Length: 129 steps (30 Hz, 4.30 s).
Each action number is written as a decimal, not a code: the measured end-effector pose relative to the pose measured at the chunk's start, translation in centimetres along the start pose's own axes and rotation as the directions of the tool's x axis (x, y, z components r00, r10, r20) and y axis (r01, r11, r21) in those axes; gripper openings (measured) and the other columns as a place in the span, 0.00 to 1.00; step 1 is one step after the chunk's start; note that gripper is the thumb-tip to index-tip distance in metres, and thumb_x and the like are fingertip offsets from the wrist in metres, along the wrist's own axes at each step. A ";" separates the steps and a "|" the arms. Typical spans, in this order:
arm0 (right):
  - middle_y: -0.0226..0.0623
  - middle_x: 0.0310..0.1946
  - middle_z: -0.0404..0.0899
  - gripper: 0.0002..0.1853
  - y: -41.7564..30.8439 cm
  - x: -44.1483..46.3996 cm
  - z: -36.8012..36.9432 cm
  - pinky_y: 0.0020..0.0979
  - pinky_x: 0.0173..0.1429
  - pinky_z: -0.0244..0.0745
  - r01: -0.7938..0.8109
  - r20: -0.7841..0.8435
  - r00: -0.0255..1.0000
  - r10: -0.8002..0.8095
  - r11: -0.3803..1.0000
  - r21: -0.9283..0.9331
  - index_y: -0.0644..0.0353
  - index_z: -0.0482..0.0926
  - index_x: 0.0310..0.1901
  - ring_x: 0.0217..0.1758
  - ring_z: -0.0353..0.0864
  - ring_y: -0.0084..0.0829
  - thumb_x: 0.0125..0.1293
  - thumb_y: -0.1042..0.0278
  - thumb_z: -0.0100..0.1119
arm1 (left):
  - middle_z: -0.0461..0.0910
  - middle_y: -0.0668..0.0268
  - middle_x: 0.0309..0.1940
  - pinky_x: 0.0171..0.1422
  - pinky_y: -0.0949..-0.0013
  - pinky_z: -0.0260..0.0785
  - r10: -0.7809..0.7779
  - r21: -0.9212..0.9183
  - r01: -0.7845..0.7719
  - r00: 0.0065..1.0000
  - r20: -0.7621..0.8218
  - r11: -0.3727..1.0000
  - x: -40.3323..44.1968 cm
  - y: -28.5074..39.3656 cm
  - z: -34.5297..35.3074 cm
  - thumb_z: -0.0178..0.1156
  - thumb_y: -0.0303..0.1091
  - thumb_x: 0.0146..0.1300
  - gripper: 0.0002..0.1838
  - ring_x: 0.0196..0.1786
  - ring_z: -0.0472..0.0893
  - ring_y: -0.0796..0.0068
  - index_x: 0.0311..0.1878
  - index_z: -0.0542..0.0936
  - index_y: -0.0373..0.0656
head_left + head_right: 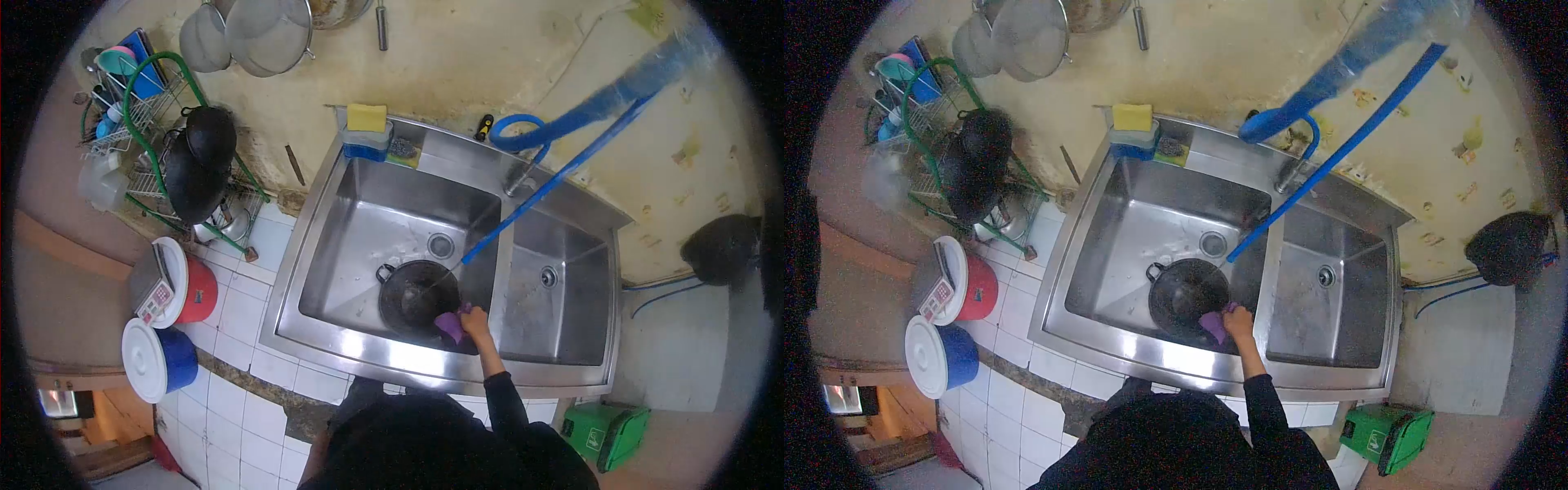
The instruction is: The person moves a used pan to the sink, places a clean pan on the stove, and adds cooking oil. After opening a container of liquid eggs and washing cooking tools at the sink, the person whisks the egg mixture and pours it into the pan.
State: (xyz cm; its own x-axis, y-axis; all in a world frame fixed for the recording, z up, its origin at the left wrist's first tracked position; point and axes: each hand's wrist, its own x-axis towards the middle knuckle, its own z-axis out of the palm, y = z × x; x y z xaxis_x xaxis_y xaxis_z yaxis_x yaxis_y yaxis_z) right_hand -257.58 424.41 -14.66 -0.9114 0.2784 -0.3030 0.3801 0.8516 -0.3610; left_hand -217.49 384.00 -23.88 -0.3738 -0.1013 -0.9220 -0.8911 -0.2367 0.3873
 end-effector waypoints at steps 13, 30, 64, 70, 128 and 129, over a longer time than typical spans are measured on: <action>0.40 0.42 0.74 0.15 10.4 -16.9 -25.2 0.30 0.53 0.64 0.194 -0.037 0.979 -0.200 0.864 0.465 0.67 0.75 0.46 0.45 0.73 0.36 0.58 0.69 0.53 | 0.74 0.57 0.49 0.57 0.58 0.64 -0.030 0.038 0.029 1.000 0.006 0.999 -1.9 -2.0 5.9 0.44 0.62 0.61 0.34 0.52 0.73 0.62 0.56 0.70 0.39; 0.43 0.65 0.57 0.24 17.9 -21.6 -12.9 0.49 0.67 0.38 0.013 -0.328 0.943 -0.051 0.993 -0.117 0.54 0.71 0.57 0.69 0.50 0.42 0.64 0.51 0.48 | 0.73 0.58 0.50 0.57 0.58 0.64 -0.012 -0.151 0.004 0.999 -0.050 0.989 -3.6 -3.7 5.4 0.45 0.64 0.60 0.37 0.53 0.72 0.62 0.58 0.69 0.40; 0.40 0.45 0.78 0.24 -68.6 -18.0 52.9 0.28 0.46 0.69 -0.179 0.922 0.309 -0.232 0.938 0.296 0.59 0.76 0.46 0.44 0.78 0.30 0.63 0.47 0.44 | 0.73 0.64 0.51 0.55 0.52 0.61 -0.221 -0.529 0.200 0.975 0.024 0.825 7.4 13.2 -41.7 0.47 0.61 0.61 0.26 0.54 0.68 0.60 0.57 0.70 0.60; 0.36 0.30 0.77 0.14 -82.5 -8.3 69.3 0.36 0.41 0.73 0.877 0.515 0.191 -0.835 0.381 0.292 0.55 0.75 0.33 0.35 0.78 0.35 0.63 0.53 0.48 | 0.70 0.63 0.56 0.64 0.46 0.53 -0.078 -0.115 0.041 0.939 -0.336 0.992 10.8 27.1 -47.5 0.49 0.60 0.61 0.24 0.64 0.61 0.54 0.59 0.69 0.66; 0.41 0.35 0.79 0.14 -99.6 10.7 105.2 0.40 0.46 0.71 -0.211 0.745 0.573 -0.343 0.816 0.538 0.63 0.76 0.38 0.39 0.78 0.38 0.51 0.65 0.61 | 0.56 0.69 0.66 0.56 0.31 0.50 0.154 0.444 0.110 0.842 -0.517 0.889 26.8 38.7 -62.6 0.61 0.51 0.45 0.26 0.67 0.48 0.37 0.51 0.76 0.59; 0.41 0.35 0.79 0.14 -99.6 10.7 105.2 0.40 0.46 0.71 -0.168 0.713 0.609 -0.347 0.822 0.544 0.63 0.76 0.38 0.39 0.78 0.38 0.51 0.65 0.61 | 0.57 0.68 0.66 0.56 0.31 0.50 0.108 0.423 0.128 0.864 -0.492 0.897 26.9 39.9 -63.4 0.61 0.51 0.45 0.26 0.67 0.48 0.37 0.50 0.76 0.58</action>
State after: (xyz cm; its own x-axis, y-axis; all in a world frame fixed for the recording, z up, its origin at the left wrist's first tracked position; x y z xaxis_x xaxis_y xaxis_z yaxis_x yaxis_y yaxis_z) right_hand -288.63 295.85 -74.74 -0.5746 -0.4432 -0.6881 0.5513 0.4118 -0.7256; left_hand -246.74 310.55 -33.13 -0.2926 -0.5881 -0.7540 -0.9562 0.1829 0.2284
